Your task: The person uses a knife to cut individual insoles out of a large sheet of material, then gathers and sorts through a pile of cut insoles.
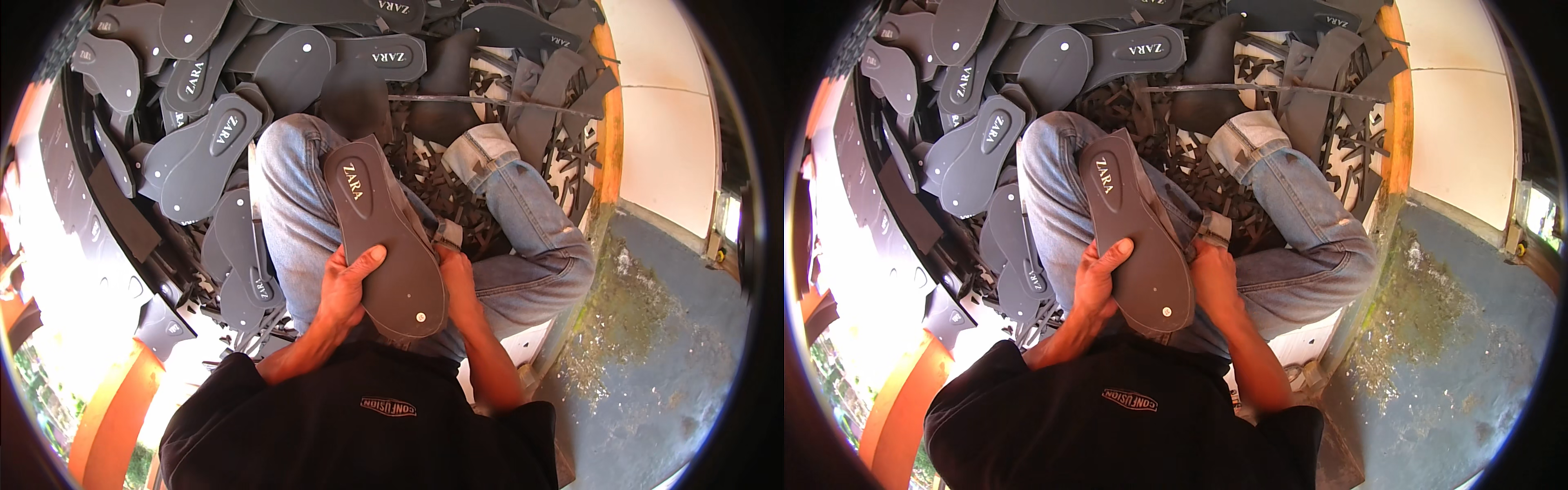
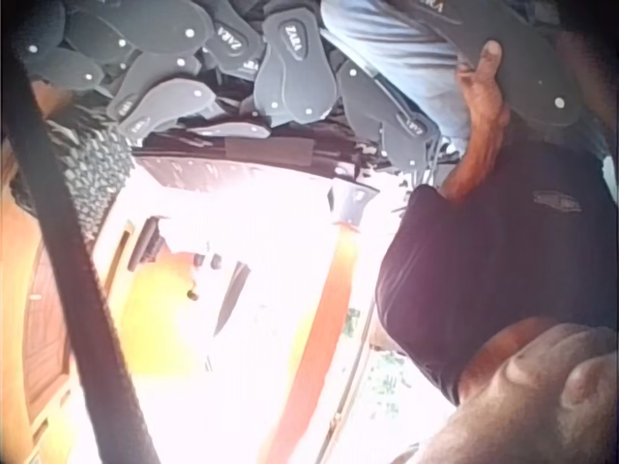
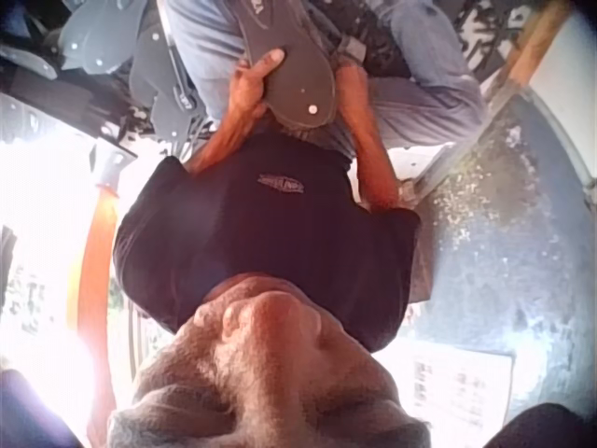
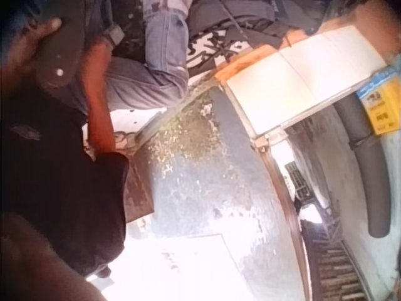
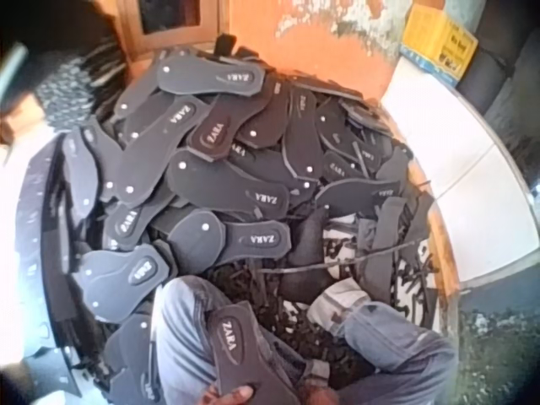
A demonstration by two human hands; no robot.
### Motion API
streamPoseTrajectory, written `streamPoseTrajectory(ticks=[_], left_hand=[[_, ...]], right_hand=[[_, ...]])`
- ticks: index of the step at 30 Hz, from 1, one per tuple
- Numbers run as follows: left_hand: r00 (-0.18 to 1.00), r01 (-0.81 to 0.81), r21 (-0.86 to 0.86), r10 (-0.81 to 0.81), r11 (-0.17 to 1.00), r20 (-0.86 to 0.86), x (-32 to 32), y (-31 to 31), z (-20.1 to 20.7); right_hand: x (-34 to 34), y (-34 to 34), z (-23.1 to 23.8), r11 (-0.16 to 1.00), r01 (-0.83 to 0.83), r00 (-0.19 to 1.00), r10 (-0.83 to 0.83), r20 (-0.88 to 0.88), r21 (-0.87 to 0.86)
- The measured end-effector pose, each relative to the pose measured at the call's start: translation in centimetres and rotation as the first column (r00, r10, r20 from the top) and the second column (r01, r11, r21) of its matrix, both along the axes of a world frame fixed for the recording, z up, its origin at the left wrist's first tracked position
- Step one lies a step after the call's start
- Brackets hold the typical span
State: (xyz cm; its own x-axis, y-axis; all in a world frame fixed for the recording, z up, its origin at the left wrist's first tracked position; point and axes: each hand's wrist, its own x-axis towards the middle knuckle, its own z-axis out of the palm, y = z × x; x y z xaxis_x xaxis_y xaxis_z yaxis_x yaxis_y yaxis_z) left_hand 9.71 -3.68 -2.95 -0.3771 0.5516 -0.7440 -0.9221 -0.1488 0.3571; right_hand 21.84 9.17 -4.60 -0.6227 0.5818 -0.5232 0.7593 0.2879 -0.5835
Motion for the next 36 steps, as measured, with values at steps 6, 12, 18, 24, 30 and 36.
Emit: streamPoseTrajectory(ticks=[6, 12, 18, 24, 30, 36], left_hand=[[1.0, -0.028, 0.04, 0.028, 0.999, 0.008, 0.2, 0.1, -0.4], [0.998, -0.058, 0.066, 0.056, 0.996, 0.019, 0.1, 0.4, -0.1], [0.997, -0.081, 0.074, 0.08, 0.994, 0.012, 0.1, 0.3, 0.0], [1.0, -0.024, 0.047, 0.025, 0.999, -0.015, 0.1, -0.3, -0.3], [0.999, 0.049, 0.089, -0.049, 0.995, -0.004, -0.2, -1.8, 0.2], [0.985, 0.156, 0.083, -0.149, 0.984, -0.084, -2.5, -0.7, 0.9]], right_hand=[[-2.6, -1.1, 0.1, 0.994, 0.043, 0.993, -0.031, -0.118, 0.103], [-1.3, -1.6, -4.5, 0.908, -0.095, 0.87, 0.276, -0.41, 0.408], [-4.4, -1.0, -4.8, 0.947, -0.069, 0.875, 0.208, -0.437, 0.314], [-11.1, 2.4, -5.0, 0.998, 0.062, 0.998, -0.062, -0.013, -0.001], [-14.0, 4.1, -3.4, 0.985, 0.123, 0.954, -0.151, -0.26, -0.119], [-5.7, 3.9, -0.2, 0.607, 0.203, 0.844, -0.506, -0.177, -0.768]])
